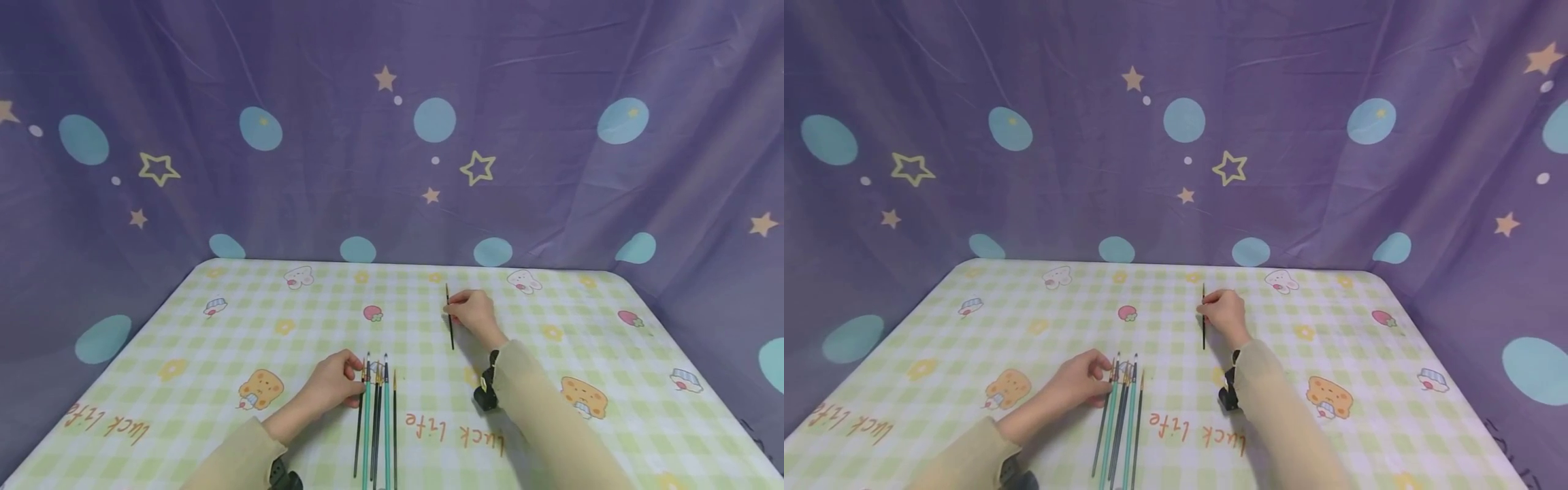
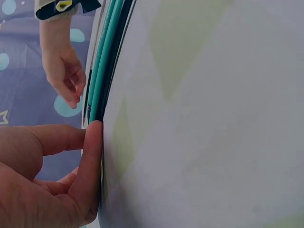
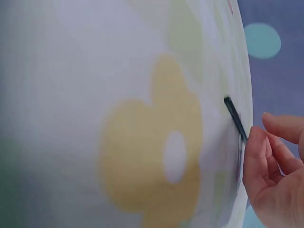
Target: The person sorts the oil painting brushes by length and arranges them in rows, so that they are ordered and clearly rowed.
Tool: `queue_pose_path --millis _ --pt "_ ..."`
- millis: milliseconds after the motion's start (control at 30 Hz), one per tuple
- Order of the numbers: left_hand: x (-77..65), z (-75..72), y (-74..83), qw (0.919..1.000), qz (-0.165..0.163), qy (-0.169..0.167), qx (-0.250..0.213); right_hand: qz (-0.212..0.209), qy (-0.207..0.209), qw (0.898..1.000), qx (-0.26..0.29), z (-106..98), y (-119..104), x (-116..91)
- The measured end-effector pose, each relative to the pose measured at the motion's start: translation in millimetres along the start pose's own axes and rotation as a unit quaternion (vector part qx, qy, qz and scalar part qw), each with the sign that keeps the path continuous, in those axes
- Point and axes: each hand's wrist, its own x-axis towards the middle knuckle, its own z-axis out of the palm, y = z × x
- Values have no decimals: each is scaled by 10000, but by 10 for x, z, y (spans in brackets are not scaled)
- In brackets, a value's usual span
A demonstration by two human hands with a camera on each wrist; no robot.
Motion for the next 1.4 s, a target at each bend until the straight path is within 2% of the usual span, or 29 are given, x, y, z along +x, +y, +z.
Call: queue_pose_path --millis 167,333,633,867,1100,1400 --pt "-13 -3 15 10000 5 1 -25 60 -374 9988 295 85 -77 -150" --pt "-4 6 27 10000 -55 -12 -17 -97 -618 9977 253 164 -146 -311" --pt "7 -8 5 10000 -86 -1 13 -255 -1351 9905 26 270 -254 -568" --pt "11 -4 13 10000 -81 22 -49 152 -2047 9773 529 332 -263 -763" --pt "20 17 -4 10000 -75 -5 30 60 -2351 9704 554 324 -260 -948" --pt "-20 1 53 9999 -101 -16 -14 -107 -2761 9554 1042 299 -319 -1245"
